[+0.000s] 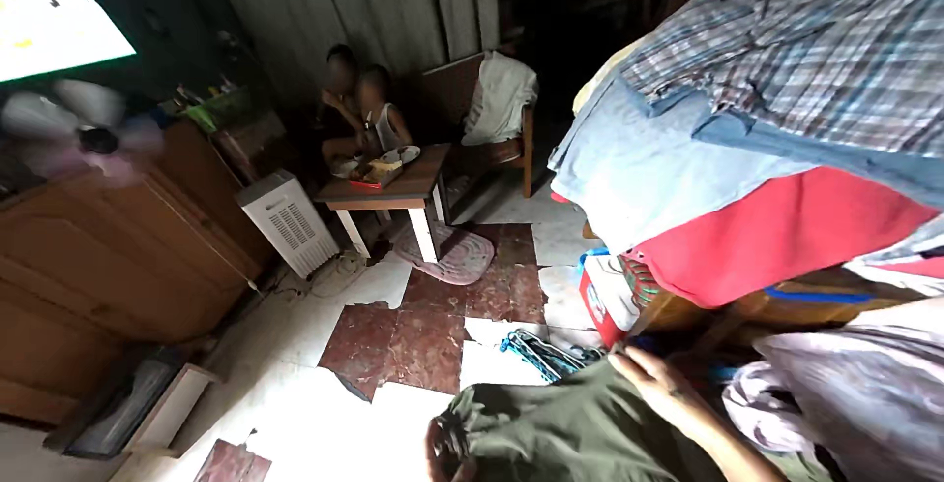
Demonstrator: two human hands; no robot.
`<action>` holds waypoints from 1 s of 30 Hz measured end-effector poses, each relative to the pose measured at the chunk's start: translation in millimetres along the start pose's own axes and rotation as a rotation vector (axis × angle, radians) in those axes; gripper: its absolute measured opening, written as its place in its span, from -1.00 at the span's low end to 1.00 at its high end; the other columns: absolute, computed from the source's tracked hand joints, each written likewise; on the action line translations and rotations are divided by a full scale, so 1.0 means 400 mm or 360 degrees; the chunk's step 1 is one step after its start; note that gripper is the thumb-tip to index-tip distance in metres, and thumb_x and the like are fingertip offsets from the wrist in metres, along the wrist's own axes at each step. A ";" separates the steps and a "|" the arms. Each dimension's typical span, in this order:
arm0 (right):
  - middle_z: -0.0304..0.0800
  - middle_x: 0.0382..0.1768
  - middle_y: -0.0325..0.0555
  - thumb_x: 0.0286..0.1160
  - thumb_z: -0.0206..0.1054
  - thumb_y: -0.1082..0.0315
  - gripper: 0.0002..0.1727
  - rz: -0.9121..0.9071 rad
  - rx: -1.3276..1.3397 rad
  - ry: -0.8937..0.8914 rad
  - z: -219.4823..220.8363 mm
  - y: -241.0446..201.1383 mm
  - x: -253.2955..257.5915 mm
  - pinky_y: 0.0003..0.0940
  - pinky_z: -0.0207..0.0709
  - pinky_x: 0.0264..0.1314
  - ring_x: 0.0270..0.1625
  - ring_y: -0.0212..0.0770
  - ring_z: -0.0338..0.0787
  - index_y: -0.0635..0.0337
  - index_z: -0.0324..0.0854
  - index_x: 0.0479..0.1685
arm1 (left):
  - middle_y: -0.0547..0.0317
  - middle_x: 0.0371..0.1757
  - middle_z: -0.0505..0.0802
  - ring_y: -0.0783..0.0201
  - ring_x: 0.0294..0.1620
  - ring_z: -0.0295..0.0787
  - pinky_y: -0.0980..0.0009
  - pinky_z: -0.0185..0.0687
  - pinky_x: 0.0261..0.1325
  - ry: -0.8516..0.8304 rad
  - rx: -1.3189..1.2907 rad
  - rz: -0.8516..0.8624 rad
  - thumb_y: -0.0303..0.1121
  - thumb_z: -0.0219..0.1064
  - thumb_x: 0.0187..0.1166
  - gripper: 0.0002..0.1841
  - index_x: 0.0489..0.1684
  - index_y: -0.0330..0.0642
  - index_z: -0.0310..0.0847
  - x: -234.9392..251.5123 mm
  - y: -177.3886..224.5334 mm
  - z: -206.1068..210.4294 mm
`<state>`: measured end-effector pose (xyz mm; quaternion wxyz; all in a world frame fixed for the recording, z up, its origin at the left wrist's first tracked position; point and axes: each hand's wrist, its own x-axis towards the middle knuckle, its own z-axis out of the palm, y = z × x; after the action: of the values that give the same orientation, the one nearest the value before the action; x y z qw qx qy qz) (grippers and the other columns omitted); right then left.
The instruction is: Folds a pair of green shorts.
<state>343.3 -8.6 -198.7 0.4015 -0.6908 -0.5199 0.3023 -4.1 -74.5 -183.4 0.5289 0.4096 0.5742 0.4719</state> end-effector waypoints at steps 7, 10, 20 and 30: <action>0.71 -0.12 0.23 0.54 0.37 0.33 -0.42 -0.0369 0.0322 0.0178 -0.108 -0.293 0.070 -0.16 0.67 -0.06 -0.23 -0.16 0.75 0.46 0.29 0.45 | 0.01 0.30 0.77 0.42 0.22 0.75 0.43 0.67 0.33 -0.0074 -0.0184 0.0817 -0.71 0.26 0.26 -0.38 0.48 -0.52 0.40 0.112 0.225 -0.036; 0.72 -0.34 -0.37 0.52 0.31 0.31 -0.56 -0.0768 0.0520 0.0228 -0.146 -0.374 0.069 -0.63 0.68 -0.20 -0.37 -0.63 0.72 0.27 0.38 0.32 | 0.14 0.23 0.85 0.40 0.18 0.81 0.43 0.74 0.28 -0.0073 -0.0335 0.1015 -0.73 0.28 0.20 -0.42 0.37 -0.47 0.51 0.113 0.316 -0.048; 0.87 -0.19 -0.26 0.58 0.25 0.31 -0.74 -0.1190 0.0238 0.0099 -0.205 -0.399 0.059 -0.70 0.59 0.00 -0.15 -0.67 0.73 0.29 0.80 -0.07 | 0.25 -0.10 0.95 0.45 -0.12 0.89 0.49 0.82 -0.01 -0.0123 -0.0517 0.1099 -0.77 0.42 0.10 -0.58 -0.07 -0.18 0.79 0.120 0.335 -0.079; 0.85 -0.07 -0.01 0.21 0.54 0.37 -0.62 -0.0989 -0.0098 -0.0543 -0.202 -0.430 0.117 -0.29 0.67 0.08 -0.07 -0.28 0.79 0.32 0.76 0.06 | -0.10 0.04 0.88 0.05 0.12 0.84 0.02 0.69 0.30 0.0121 0.1180 0.0970 -0.44 0.64 0.12 -0.48 0.16 -0.33 0.72 0.204 0.352 -0.115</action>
<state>342.0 40.3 -9.3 0.3607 -0.4509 -0.7737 0.2608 -62.4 30.6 -64.4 0.1635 0.7026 0.5766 0.3835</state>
